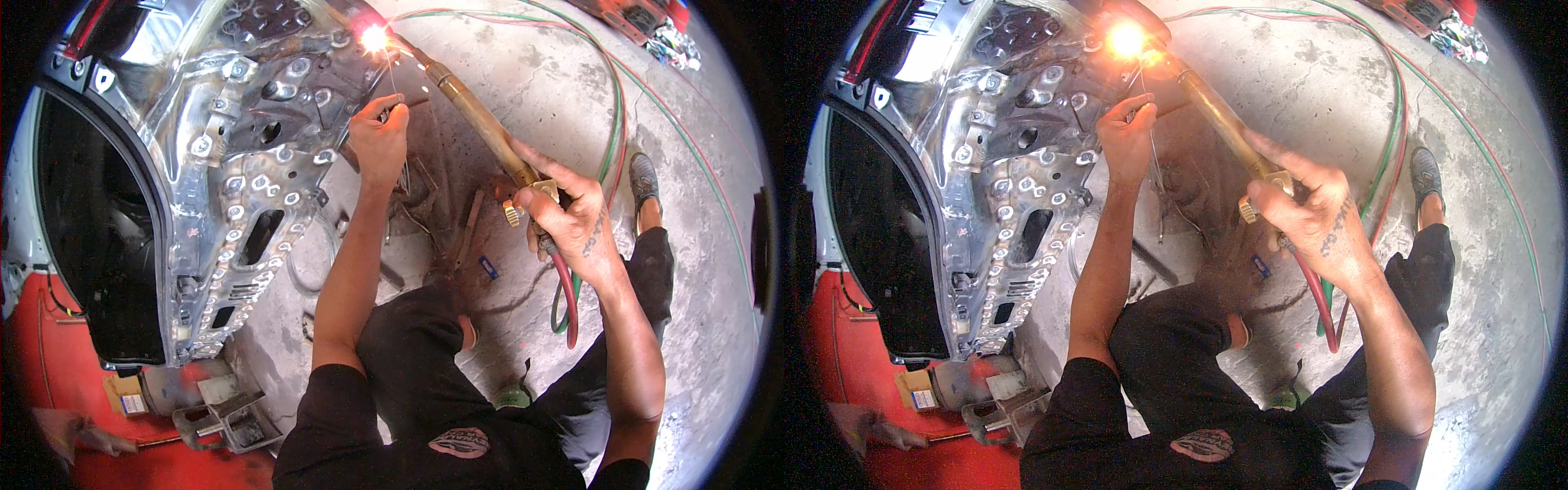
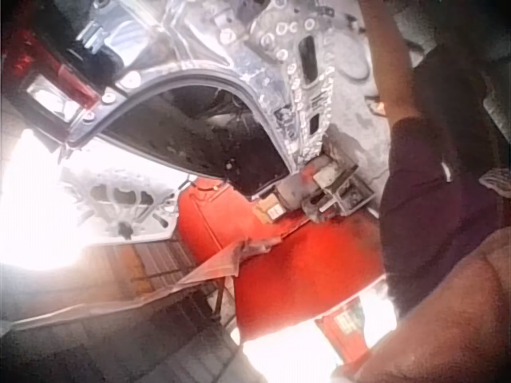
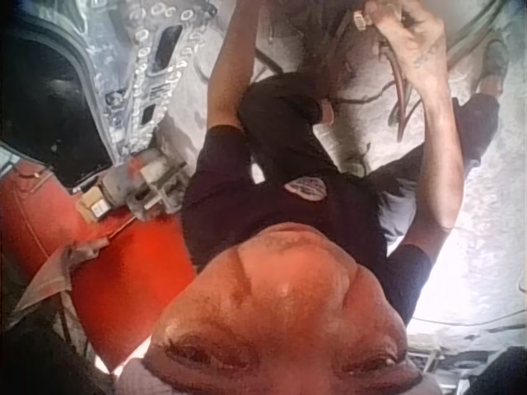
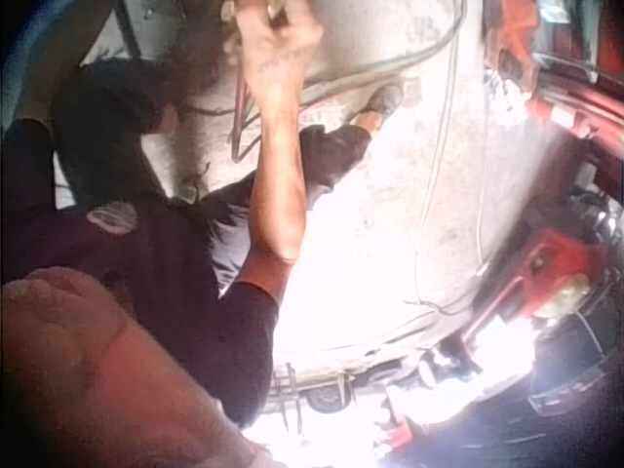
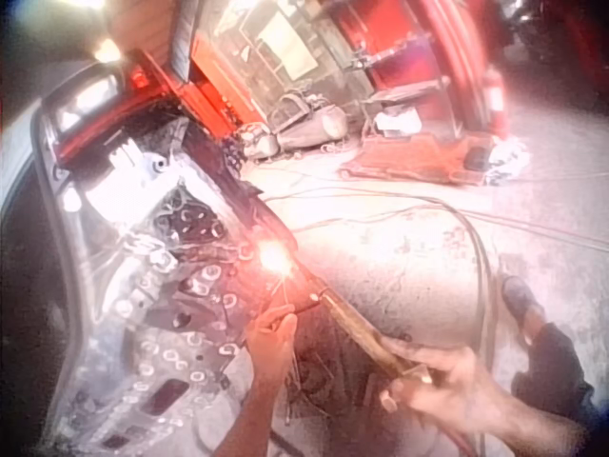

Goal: The person welds a metal car panel using a torch and filler wire, then scrubs the welded area using a wire brush.

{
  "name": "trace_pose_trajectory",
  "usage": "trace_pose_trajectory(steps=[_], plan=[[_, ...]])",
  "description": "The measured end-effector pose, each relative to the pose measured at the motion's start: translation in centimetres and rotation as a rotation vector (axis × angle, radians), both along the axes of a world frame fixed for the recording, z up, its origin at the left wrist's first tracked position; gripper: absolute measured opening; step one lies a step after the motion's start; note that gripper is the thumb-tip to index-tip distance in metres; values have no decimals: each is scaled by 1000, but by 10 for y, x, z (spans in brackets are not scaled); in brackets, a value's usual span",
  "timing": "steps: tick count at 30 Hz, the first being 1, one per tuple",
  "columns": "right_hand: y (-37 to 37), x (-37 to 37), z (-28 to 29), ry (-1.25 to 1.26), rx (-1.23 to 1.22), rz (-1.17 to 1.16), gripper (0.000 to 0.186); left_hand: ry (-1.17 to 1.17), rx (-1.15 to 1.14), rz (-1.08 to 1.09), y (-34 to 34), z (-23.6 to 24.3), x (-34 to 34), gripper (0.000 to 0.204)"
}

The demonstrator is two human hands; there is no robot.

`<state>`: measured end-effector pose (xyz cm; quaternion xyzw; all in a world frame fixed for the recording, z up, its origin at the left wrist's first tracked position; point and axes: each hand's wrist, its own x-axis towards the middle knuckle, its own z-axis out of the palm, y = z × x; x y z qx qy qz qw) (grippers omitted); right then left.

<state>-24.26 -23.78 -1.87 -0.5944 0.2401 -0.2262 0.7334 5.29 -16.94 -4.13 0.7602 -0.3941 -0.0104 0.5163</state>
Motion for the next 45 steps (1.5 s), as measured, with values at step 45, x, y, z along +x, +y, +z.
trace_pose_trajectory(steps=[45], plan=[[-2, 0, -1, 26, -48, 16, 53, 20, 6, 3, -4, 2, 1, 23]])
